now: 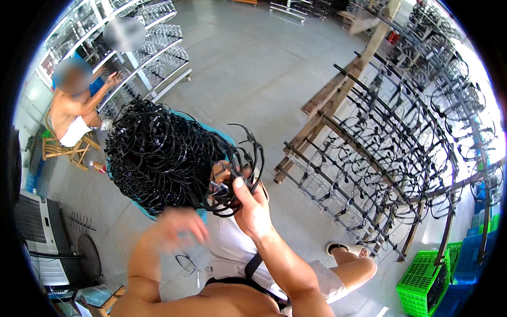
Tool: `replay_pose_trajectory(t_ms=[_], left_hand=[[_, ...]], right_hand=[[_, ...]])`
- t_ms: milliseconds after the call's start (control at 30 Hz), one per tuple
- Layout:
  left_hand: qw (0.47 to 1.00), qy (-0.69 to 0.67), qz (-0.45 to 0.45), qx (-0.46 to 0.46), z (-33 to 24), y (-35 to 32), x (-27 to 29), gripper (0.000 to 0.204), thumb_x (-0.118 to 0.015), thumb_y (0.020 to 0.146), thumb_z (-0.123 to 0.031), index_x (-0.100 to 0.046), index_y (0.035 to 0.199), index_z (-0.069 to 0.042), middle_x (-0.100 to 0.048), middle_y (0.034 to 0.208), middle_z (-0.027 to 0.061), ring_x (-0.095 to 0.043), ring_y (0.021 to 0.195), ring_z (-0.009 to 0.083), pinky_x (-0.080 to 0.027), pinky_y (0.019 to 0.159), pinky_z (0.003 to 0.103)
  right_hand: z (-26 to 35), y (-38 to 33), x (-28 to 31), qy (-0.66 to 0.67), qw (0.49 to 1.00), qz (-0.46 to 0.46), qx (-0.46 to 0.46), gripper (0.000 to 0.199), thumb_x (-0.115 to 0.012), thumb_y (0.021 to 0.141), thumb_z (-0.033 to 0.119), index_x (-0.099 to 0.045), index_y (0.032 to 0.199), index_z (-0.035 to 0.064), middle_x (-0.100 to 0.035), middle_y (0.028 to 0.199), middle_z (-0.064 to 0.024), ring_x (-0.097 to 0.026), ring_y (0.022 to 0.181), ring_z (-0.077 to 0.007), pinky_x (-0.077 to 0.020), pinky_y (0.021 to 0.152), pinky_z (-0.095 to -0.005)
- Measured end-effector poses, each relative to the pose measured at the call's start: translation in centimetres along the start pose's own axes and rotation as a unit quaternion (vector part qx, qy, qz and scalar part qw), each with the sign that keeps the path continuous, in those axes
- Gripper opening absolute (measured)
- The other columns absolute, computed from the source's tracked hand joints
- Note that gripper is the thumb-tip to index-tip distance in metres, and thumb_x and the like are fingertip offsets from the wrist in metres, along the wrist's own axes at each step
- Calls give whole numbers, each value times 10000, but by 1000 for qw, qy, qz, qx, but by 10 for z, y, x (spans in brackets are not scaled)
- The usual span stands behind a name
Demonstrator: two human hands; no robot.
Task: The person repeatedly picks black wire loops from a blue bin and attaches them to a multi-tiered metal rack. They manipulate each loop with both hands, hooking it onto horizontal bars and adjusting its position. The process is continuous and repetitive, with the person occasionally reaching for more loops from the bin.
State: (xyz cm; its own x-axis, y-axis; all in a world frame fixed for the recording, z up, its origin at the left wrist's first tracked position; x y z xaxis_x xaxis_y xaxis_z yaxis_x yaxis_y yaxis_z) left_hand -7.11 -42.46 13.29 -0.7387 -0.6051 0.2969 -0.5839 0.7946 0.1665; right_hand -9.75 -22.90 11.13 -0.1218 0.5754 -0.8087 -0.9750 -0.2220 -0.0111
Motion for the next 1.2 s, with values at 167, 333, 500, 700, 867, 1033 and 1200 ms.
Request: replay_pose_trajectory(t_ms=[167,333,500,700,867,1033,1200], left_hand=[[992,69,-55,90,46,31,-88,683,-632,857,-422,-355,1369,-65,-396,1389,127,-402,1275,263,-340,1036,392],[770,-417,-482,-20,50,105,-81,1150,-813,658,-456,-95,1483,-102,-172,1520,114,-189,1393,250,-172,1135,415],[816,-398,-345,-237,40,103,-59,663,-609,838,-322,-339,1393,-83,-388,1408,177,-463,1215,322,-364,1035,490],[738,-583,-331,-82,35,107,-67,525,-371,943,-514,-586,1140,-77,-599,1147,134,-579,1040,281,-464,919,473],[702,-603,-369,-84,27,121,-76,451,-406,956,-460,-581,1110,-73,-587,1145,118,-571,1045,272,-464,919,471],[870,-366,-315,-102,46,115,-72,547,-768,716,-80,-465,1171,-93,-508,1091,64,-586,995,251,-454,924,434],[889,-337,-302,-70,51,120,-74,550,-779,649,27,-495,1106,-88,-522,1000,65,-567,869,177,-494,839,356]], right_hand=[[10,-9,1,227,972,-49,-15,334,-478,958,370,-540,1102,75,-573,1093,-84,-578,983,-244,-448,912,-414],[9,-22,-8,272,959,-64,-53,335,-447,975,356,-507,1173,92,-566,1156,-47,-509,1144,-224,-361,1027,-436],[18,-46,16,75,976,41,-199,426,-443,973,374,-531,1193,19,-580,1201,-128,-530,1133,-229,-406,956,-387],[79,-68,45,-502,854,7,139,381,-621,893,269,-517,1127,-13,-540,1061,-120,-523,887,-181,-439,781,-272],[59,-56,36,-560,813,32,159,560,-761,753,150,-486,1223,19,-471,1134,-151,-518,1069,-282,-467,900,-395],[52,-54,55,-502,844,43,186,247,-650,866,112,-607,1078,-8,-510,1149,-137,-587,961,-211,-521,750,-301],[58,-63,66,-337,934,-33,115,152,-586,915,134,-623,987,6,-539,1131,-129,-577,934,-174,-521,718,-286]])
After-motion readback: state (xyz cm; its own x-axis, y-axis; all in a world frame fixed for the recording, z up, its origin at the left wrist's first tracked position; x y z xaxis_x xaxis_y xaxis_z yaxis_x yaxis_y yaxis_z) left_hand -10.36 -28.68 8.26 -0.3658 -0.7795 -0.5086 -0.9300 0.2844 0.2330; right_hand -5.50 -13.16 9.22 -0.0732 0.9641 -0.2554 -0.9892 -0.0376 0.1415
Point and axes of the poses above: each hand's wrist, its own y-axis towards the middle knuckle, its own x-axis out of the back of the hand, z = x × y, the point moved 2 cm from there along y, towards the middle knuckle
